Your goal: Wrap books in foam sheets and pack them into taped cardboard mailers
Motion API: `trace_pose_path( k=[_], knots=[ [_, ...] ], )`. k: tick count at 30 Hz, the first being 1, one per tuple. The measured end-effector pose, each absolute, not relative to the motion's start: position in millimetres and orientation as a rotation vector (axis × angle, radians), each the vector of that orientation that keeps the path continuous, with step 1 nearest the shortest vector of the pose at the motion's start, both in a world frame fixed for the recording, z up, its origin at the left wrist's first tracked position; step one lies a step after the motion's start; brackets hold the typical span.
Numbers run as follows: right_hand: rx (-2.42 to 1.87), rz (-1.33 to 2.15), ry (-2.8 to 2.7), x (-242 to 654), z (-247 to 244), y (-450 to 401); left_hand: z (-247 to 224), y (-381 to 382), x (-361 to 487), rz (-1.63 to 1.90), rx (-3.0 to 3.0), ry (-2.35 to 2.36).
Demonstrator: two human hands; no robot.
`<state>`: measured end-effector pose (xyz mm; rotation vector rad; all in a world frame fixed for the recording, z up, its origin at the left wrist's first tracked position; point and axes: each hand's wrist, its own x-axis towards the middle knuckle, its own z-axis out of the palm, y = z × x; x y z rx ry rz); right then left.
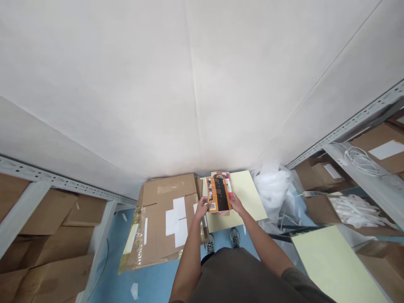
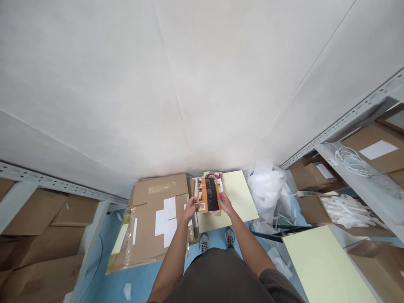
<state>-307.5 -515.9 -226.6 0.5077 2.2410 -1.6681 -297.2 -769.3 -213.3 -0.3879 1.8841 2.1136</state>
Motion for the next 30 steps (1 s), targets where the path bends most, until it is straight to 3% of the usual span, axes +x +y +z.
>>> trace_pose_path(
  k=[8, 17, 30],
  knots=[
    [0.703, -2.148, 1.878, -268, -159, -441, -171, -729, -297, 2.161, -0.127, 1.431],
    [0.738, -2.309, 1.921, -188, -104, -357, -143, -639, -282, 1.932, 0.021, 1.377],
    [1.041, -2.635, 1.906, 36, -66, -158, -93, -392, -171, 1.620, 0.328, 1.332]
  ],
)
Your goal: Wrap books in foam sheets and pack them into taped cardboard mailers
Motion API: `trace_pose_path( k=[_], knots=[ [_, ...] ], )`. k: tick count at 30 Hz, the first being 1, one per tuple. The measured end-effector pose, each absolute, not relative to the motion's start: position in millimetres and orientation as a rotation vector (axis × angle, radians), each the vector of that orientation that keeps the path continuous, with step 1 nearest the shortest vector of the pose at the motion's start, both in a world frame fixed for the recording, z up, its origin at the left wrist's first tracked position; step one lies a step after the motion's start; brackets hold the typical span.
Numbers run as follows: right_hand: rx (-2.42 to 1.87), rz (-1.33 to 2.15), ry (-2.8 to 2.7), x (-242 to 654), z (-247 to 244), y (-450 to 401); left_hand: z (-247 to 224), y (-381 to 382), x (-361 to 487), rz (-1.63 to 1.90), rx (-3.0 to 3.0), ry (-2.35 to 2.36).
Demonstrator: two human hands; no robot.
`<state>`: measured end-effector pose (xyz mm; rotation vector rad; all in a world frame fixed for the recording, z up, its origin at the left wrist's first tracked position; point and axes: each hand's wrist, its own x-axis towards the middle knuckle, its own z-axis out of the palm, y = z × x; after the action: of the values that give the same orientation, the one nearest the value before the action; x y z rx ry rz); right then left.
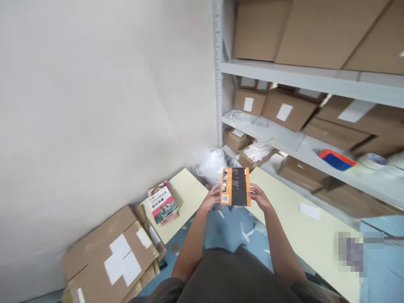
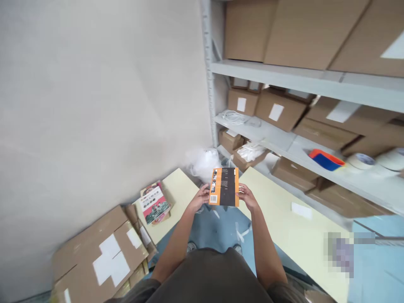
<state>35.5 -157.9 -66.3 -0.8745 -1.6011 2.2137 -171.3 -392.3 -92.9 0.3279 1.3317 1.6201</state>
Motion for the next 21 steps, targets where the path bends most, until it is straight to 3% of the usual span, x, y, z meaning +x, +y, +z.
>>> trace_pose_path(
  k=[11, 21],
  knots=[
    [-1.081, 1.855, -1.251, 214, -75, -71, -80, -190, -66, 1.203, 0.695, 1.402],
    [-1.139, 1.771, -0.966, 258, -63, -64, -85, -87, -40, 1.014, 0.857, 1.240]
  ],
)
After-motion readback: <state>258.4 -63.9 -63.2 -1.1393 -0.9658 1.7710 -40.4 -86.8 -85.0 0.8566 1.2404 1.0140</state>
